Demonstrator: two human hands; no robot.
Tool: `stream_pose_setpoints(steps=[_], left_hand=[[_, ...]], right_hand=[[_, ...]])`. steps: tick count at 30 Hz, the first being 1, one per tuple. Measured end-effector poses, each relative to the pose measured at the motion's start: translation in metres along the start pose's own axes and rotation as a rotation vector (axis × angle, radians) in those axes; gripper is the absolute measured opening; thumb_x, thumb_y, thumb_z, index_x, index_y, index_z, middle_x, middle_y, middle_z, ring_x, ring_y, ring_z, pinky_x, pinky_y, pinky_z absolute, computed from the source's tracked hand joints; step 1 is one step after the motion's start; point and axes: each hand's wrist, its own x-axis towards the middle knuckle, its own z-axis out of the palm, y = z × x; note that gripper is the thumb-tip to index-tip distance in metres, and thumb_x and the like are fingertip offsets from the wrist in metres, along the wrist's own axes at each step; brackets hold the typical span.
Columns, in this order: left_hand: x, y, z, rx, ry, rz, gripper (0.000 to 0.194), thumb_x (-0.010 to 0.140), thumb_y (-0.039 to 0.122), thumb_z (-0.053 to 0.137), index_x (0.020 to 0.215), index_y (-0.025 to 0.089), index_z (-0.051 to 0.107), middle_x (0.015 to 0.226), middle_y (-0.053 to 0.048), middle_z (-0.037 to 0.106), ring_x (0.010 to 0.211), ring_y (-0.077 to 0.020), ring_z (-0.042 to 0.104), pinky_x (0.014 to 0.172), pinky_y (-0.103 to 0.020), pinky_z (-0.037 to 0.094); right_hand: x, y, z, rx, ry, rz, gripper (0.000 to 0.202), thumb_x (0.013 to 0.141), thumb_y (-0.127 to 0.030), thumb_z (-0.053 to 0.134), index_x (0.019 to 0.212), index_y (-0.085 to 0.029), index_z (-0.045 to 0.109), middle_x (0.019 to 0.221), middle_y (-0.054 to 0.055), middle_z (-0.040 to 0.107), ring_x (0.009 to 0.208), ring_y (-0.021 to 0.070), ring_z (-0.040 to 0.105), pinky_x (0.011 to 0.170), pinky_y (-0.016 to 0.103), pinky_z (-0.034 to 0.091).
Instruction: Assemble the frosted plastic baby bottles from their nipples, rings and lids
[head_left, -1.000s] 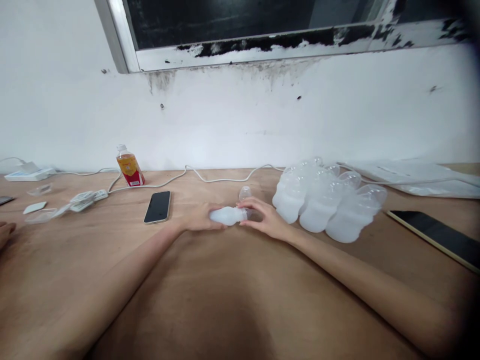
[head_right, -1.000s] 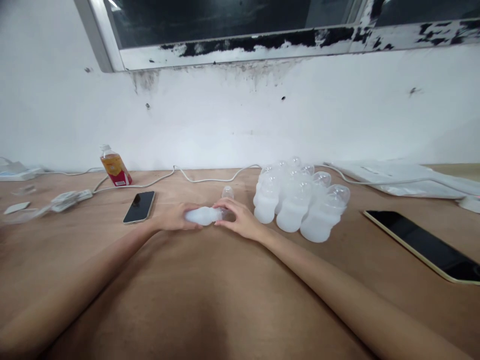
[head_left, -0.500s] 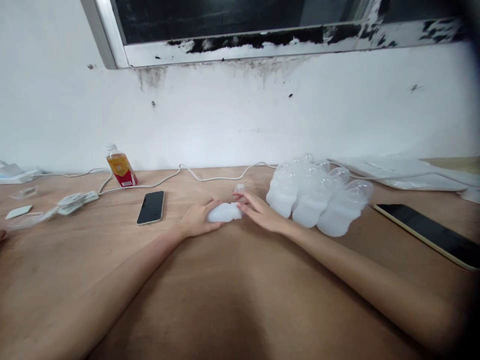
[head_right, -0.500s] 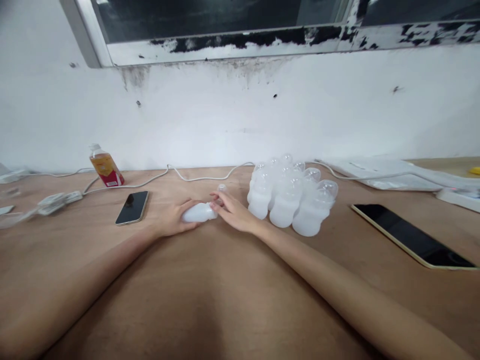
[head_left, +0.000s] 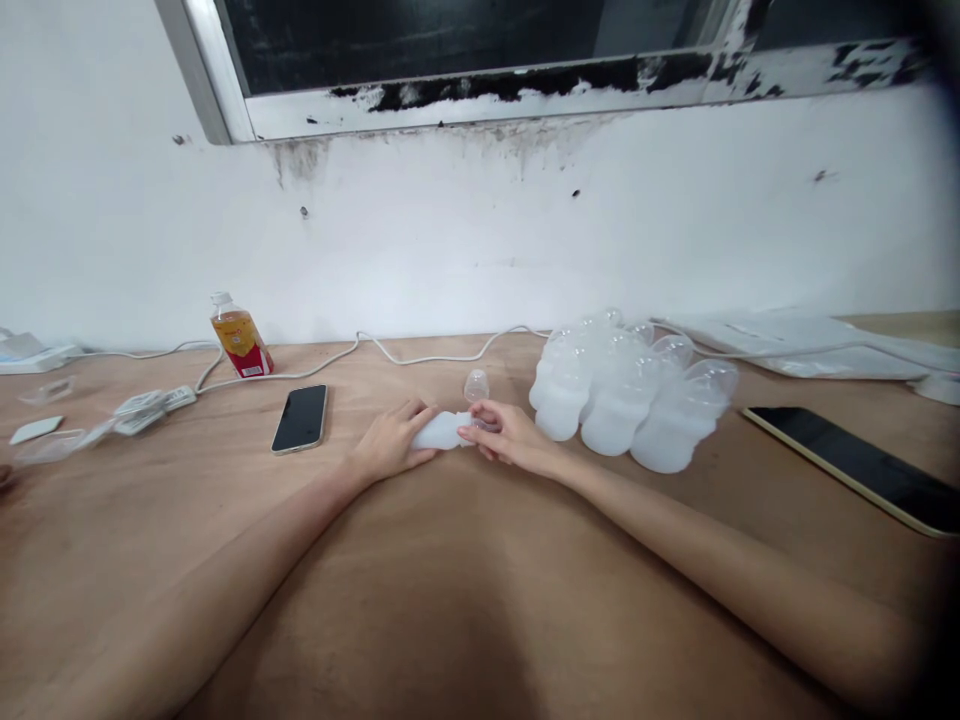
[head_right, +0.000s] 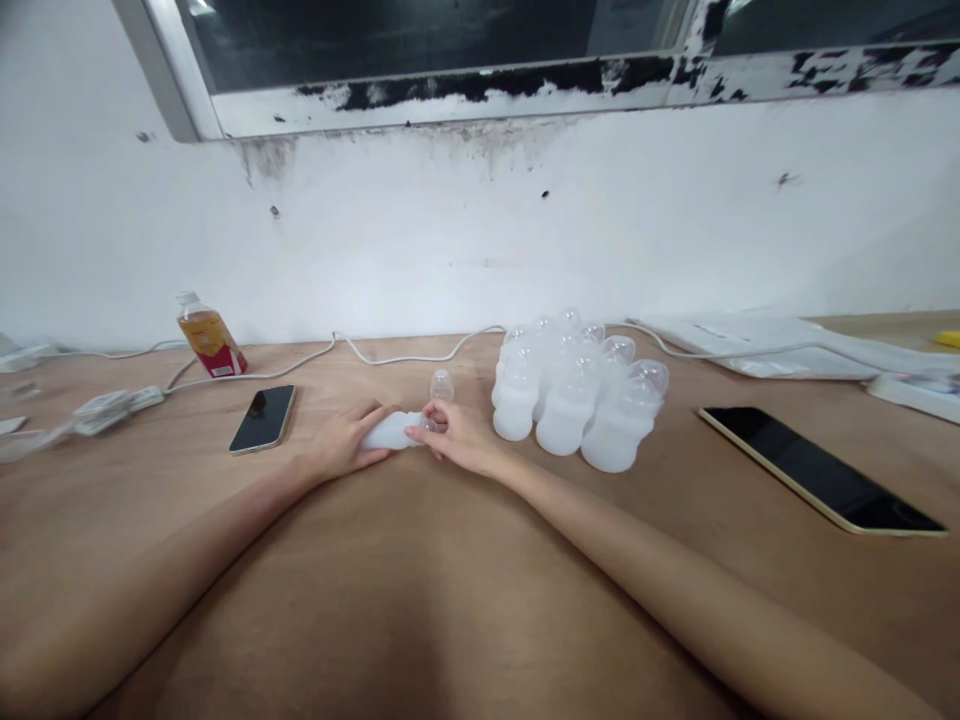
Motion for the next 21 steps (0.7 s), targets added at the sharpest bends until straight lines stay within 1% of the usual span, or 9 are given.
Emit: stream_pose_setpoints(steps=[2, 5, 7, 9, 12, 14, 16, 18, 21], left_hand=[[-0.001, 0.000, 0.003, 0.041, 0.014, 0.018, 0.047, 0.076, 0.036, 0.046, 0.119, 0.020, 0.036, 0.105, -0.008, 0.047, 0.091, -0.0214, 0.050, 0.077, -0.031, 0.042], [-0.001, 0.000, 0.007, 0.098, 0.028, 0.038, 0.047, 0.076, 0.034, 0.047, 0.120, 0.020, 0.036, 0.104, -0.009, 0.047, 0.089, -0.0211, 0.048, 0.076, -0.032, 0.042], [-0.001, -0.001, 0.009, 0.132, 0.043, 0.047, 0.047, 0.077, 0.034, 0.046, 0.121, 0.019, 0.036, 0.103, -0.009, 0.047, 0.088, -0.0213, 0.047, 0.075, -0.032, 0.042], [-0.001, 0.000, 0.010, 0.166, 0.061, 0.057, 0.046, 0.078, 0.034, 0.044, 0.121, 0.018, 0.036, 0.103, -0.010, 0.047, 0.089, -0.0220, 0.046, 0.075, -0.033, 0.041], [-0.001, 0.000, 0.011, 0.210, 0.089, 0.053, 0.044, 0.080, 0.031, 0.043, 0.121, 0.018, 0.037, 0.103, -0.011, 0.047, 0.091, -0.0233, 0.044, 0.076, -0.035, 0.040], [0.000, 0.001, 0.011, 0.216, 0.108, 0.025, 0.044, 0.079, 0.030, 0.043, 0.121, 0.020, 0.036, 0.104, -0.011, 0.047, 0.091, -0.0239, 0.044, 0.076, -0.036, 0.040], [0.002, 0.002, 0.011, 0.191, 0.121, -0.011, 0.045, 0.078, 0.030, 0.045, 0.121, 0.021, 0.036, 0.104, -0.010, 0.046, 0.092, -0.0239, 0.044, 0.077, -0.037, 0.040], [0.004, 0.002, 0.012, 0.142, 0.127, -0.039, 0.046, 0.076, 0.029, 0.048, 0.120, 0.021, 0.037, 0.103, -0.009, 0.046, 0.093, -0.0231, 0.044, 0.078, -0.036, 0.040], [0.006, 0.003, 0.012, 0.093, 0.123, -0.052, 0.046, 0.073, 0.028, 0.051, 0.117, 0.023, 0.038, 0.102, -0.007, 0.046, 0.094, -0.0222, 0.044, 0.080, -0.035, 0.040]], right_hand=[[0.000, 0.001, 0.007, 0.203, -0.009, 0.176, 0.027, 0.070, -0.045, 0.051, 0.072, -0.019, 0.045, 0.047, -0.005, 0.047, 0.033, 0.0049, 0.036, 0.031, 0.016, 0.024], [0.002, -0.001, 0.013, 0.485, -0.071, 0.378, 0.028, 0.074, -0.044, 0.046, 0.068, -0.017, 0.043, 0.045, -0.005, 0.045, 0.030, 0.0017, 0.026, 0.027, 0.012, 0.014], [0.004, -0.003, 0.013, 0.599, -0.131, 0.483, 0.027, 0.076, -0.041, 0.043, 0.066, -0.016, 0.043, 0.044, -0.004, 0.044, 0.029, 0.0001, 0.021, 0.026, 0.011, 0.011], [0.006, -0.006, 0.012, 0.666, -0.160, 0.579, 0.027, 0.077, -0.039, 0.040, 0.065, -0.015, 0.042, 0.044, -0.004, 0.044, 0.029, -0.0009, 0.017, 0.026, 0.010, 0.010], [0.009, -0.009, 0.009, 0.704, -0.173, 0.648, 0.027, 0.079, -0.038, 0.038, 0.065, -0.016, 0.041, 0.045, -0.004, 0.044, 0.029, -0.0013, 0.016, 0.026, 0.009, 0.010], [0.011, -0.008, 0.008, 0.675, -0.187, 0.618, 0.029, 0.078, -0.041, 0.038, 0.065, -0.016, 0.042, 0.045, -0.004, 0.044, 0.029, -0.0009, 0.018, 0.026, 0.010, 0.011], [0.013, -0.003, 0.006, 0.551, -0.178, 0.532, 0.033, 0.078, -0.046, 0.038, 0.066, -0.016, 0.045, 0.045, -0.003, 0.046, 0.029, 0.0010, 0.025, 0.027, 0.012, 0.011], [0.014, 0.003, 0.005, 0.299, -0.103, 0.367, 0.038, 0.077, -0.051, 0.038, 0.065, -0.016, 0.049, 0.044, -0.002, 0.047, 0.031, 0.0042, 0.034, 0.029, 0.015, 0.016], [0.013, 0.011, 0.005, -0.143, 0.093, 0.046, 0.048, 0.078, -0.053, 0.034, 0.050, -0.017, 0.049, 0.040, -0.001, 0.046, 0.038, 0.0080, 0.042, 0.040, 0.020, 0.029]])
